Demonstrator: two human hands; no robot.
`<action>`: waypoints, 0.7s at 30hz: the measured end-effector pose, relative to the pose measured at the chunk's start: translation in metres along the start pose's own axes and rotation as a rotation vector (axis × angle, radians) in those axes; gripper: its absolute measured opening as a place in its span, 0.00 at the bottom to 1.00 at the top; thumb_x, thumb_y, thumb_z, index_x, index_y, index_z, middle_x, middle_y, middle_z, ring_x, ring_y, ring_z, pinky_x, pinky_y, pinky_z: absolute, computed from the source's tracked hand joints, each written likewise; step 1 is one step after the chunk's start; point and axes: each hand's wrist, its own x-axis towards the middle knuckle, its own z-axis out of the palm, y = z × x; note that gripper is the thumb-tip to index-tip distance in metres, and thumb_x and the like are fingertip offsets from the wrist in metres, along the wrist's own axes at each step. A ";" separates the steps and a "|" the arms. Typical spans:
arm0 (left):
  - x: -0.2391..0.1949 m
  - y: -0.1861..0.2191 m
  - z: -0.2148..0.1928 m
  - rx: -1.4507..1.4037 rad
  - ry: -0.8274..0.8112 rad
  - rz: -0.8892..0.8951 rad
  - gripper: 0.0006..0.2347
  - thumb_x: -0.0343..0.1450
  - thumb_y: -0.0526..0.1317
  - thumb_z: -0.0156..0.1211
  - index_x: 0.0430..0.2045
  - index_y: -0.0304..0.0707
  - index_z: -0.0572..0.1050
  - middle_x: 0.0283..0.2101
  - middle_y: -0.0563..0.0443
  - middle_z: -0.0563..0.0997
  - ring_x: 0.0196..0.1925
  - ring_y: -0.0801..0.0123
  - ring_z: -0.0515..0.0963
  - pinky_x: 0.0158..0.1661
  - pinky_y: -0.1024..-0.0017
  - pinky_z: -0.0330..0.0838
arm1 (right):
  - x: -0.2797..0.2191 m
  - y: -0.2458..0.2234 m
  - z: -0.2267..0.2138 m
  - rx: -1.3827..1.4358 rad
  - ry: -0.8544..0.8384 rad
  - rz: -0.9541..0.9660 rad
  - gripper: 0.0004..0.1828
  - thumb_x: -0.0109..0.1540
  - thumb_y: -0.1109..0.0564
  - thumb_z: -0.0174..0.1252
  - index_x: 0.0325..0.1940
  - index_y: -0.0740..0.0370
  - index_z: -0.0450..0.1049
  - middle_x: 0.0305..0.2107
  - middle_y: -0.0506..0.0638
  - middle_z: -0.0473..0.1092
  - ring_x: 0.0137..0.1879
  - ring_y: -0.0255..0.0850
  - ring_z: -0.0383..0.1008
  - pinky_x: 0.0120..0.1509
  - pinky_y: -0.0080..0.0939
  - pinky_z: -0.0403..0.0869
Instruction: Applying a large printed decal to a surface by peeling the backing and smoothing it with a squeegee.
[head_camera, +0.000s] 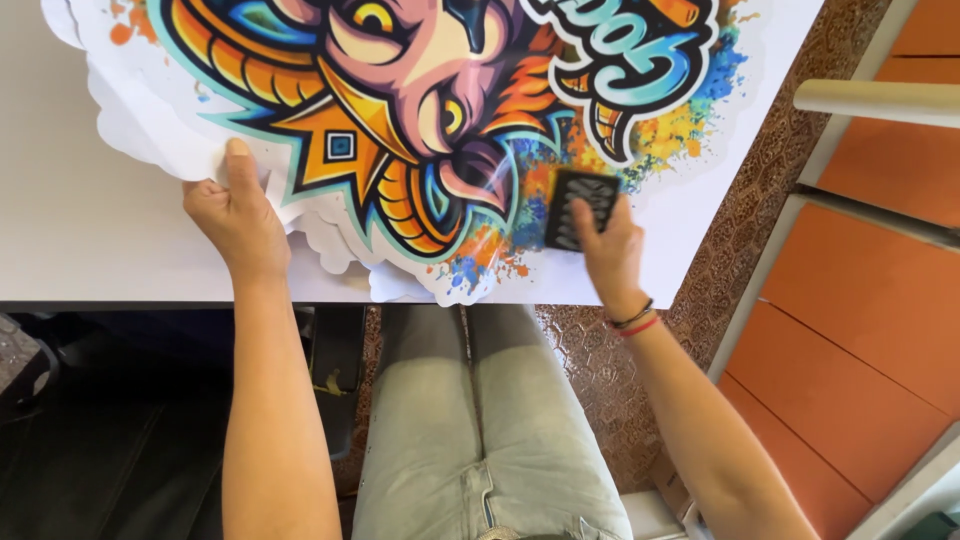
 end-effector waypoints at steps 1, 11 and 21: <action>0.000 -0.011 -0.002 -0.007 0.001 0.011 0.10 0.81 0.37 0.59 0.49 0.25 0.77 0.40 0.44 0.77 0.46 0.68 0.76 0.55 0.62 0.73 | -0.006 -0.003 0.009 -0.029 -0.029 -0.005 0.31 0.68 0.28 0.60 0.42 0.59 0.67 0.21 0.64 0.73 0.32 0.65 0.79 0.35 0.63 0.73; 0.002 0.000 0.004 -0.016 0.018 0.026 0.09 0.81 0.36 0.59 0.45 0.23 0.79 0.38 0.43 0.78 0.43 0.70 0.75 0.54 0.61 0.73 | -0.042 -0.040 0.011 -0.040 -0.107 0.020 0.27 0.66 0.35 0.63 0.39 0.62 0.68 0.18 0.68 0.72 0.32 0.69 0.79 0.34 0.66 0.72; 0.002 -0.028 0.001 0.003 0.029 0.040 0.08 0.80 0.36 0.61 0.41 0.25 0.80 0.35 0.41 0.79 0.39 0.68 0.76 0.52 0.62 0.74 | -0.049 -0.017 0.025 -0.034 -0.072 0.080 0.29 0.67 0.32 0.60 0.48 0.61 0.71 0.22 0.66 0.75 0.35 0.66 0.80 0.37 0.64 0.75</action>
